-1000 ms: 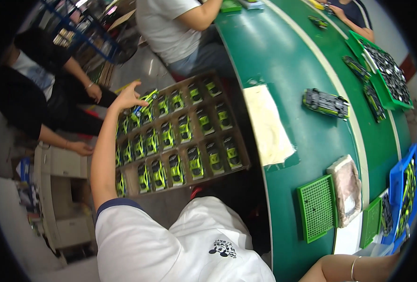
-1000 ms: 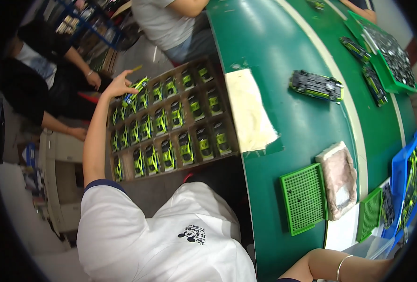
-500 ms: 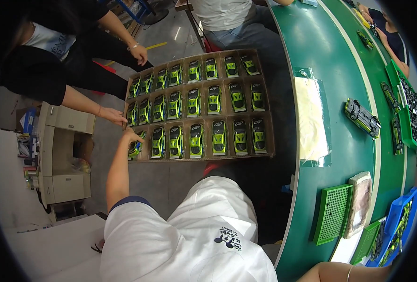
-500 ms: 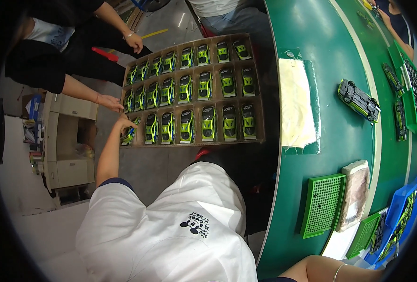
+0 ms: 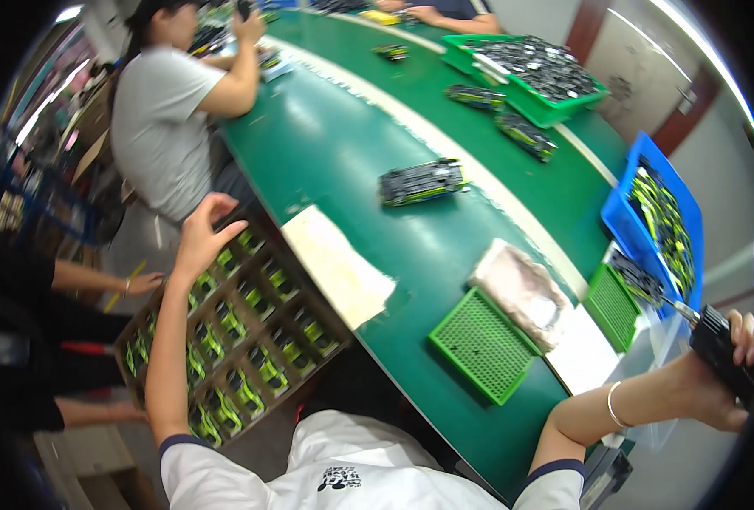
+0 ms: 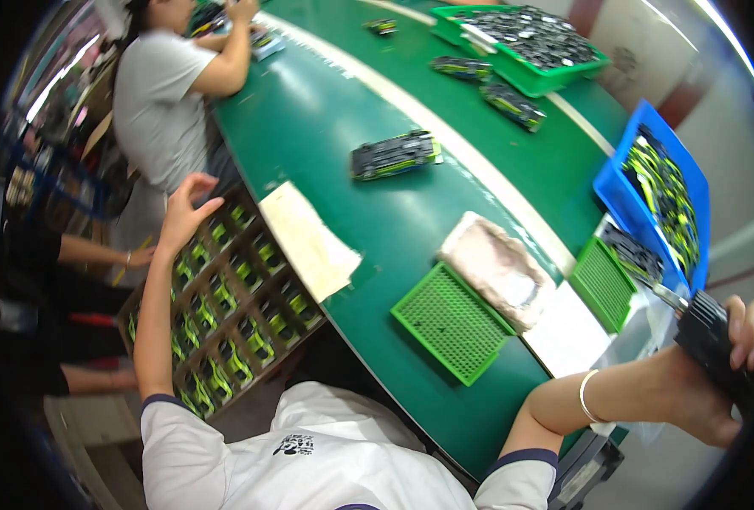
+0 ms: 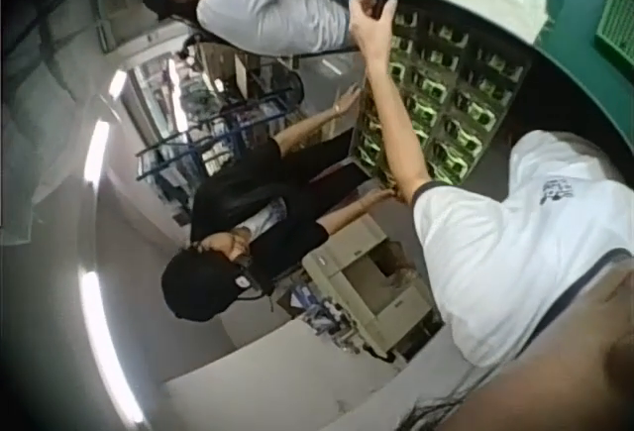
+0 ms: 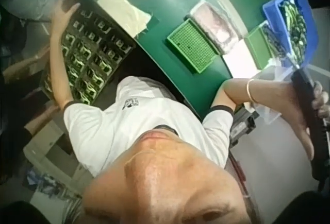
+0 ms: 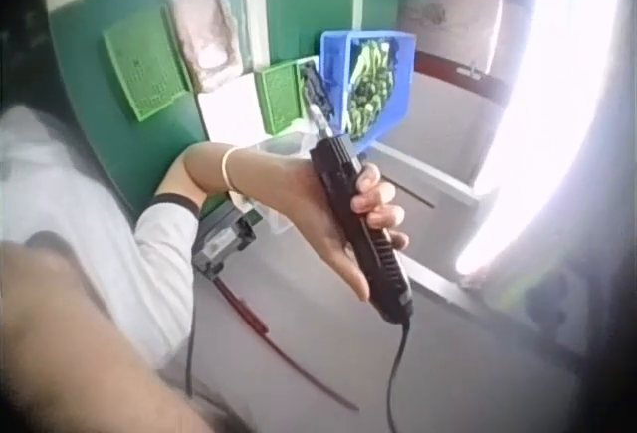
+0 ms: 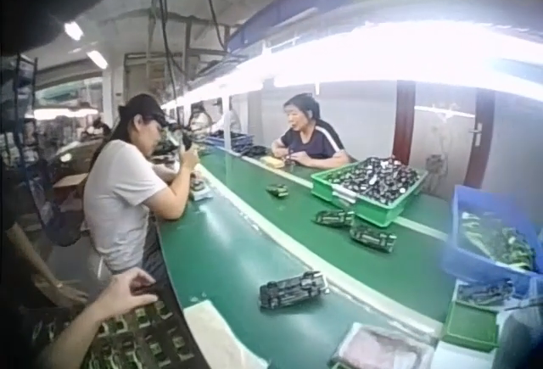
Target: The person assembles toy cars on a production line, fitting components together, driving screws into the undersides using an electric screwdriver, and placing finished cars into a compartmentalized tray.
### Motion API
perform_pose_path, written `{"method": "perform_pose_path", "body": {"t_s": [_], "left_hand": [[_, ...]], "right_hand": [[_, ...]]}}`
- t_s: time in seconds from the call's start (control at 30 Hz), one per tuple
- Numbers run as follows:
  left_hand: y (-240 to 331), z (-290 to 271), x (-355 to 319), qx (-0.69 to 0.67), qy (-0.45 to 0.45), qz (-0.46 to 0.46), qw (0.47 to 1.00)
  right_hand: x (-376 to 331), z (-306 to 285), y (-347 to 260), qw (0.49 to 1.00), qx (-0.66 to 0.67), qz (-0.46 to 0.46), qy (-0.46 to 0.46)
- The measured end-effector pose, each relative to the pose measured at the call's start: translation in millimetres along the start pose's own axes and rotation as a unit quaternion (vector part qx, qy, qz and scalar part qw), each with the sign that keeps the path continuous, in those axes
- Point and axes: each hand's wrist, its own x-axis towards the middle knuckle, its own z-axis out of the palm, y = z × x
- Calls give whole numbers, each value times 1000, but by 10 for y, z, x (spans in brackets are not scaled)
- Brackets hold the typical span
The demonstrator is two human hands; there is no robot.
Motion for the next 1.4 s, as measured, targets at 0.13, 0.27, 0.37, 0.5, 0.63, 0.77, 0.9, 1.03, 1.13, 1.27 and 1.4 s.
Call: {"method": "perform_pose_path", "body": {"t_s": [0.13, 0.27, 0.37, 0.5, 0.63, 0.77, 0.9, 1.03, 1.13, 1.27, 1.4], "left_hand": [[871, 808, 784, -19, -89, 239, 967], [1317, 1590, 1088, 79, -229, 227, 943], [1469, 1679, 1161, 82, -264, 250, 928], [1955, 1669, 1020, -18, -295, 342, 892], [2423, 1830, 686, -76, -369, 458, 805], [2543, 2048, 496, -67, -392, 499, 770], [2536, 2126, 430, -77, -396, 519, 754], [2362, 2307, 431, -155, -384, 505, 757], [2186, 2361, 485, -283, -368, 420, 780], [1931, 2397, 565, -309, -423, 346, 779], [1926, 2424, 564, -324, -455, 305, 771]], "right_hand": [[-165, 83, -138, 998, -13, -54, 29], [-208, 188, -140, 997, -22, -65, 37], [-166, 198, -183, 998, 22, -62, 21], [-127, 202, -152, 997, 44, -54, 17], [-80, 476, 94, 989, 22, -108, 98], [-100, 399, 110, 996, -4, -63, 61], [-137, 354, 168, 1000, -20, -11, 22], [-262, 344, 258, 997, -41, 56, -18], [-411, 397, 345, 991, -51, 114, -49], [-955, 420, 709, 974, -128, 187, 4], [-1354, 354, 874, 967, -117, 223, -43]]}}
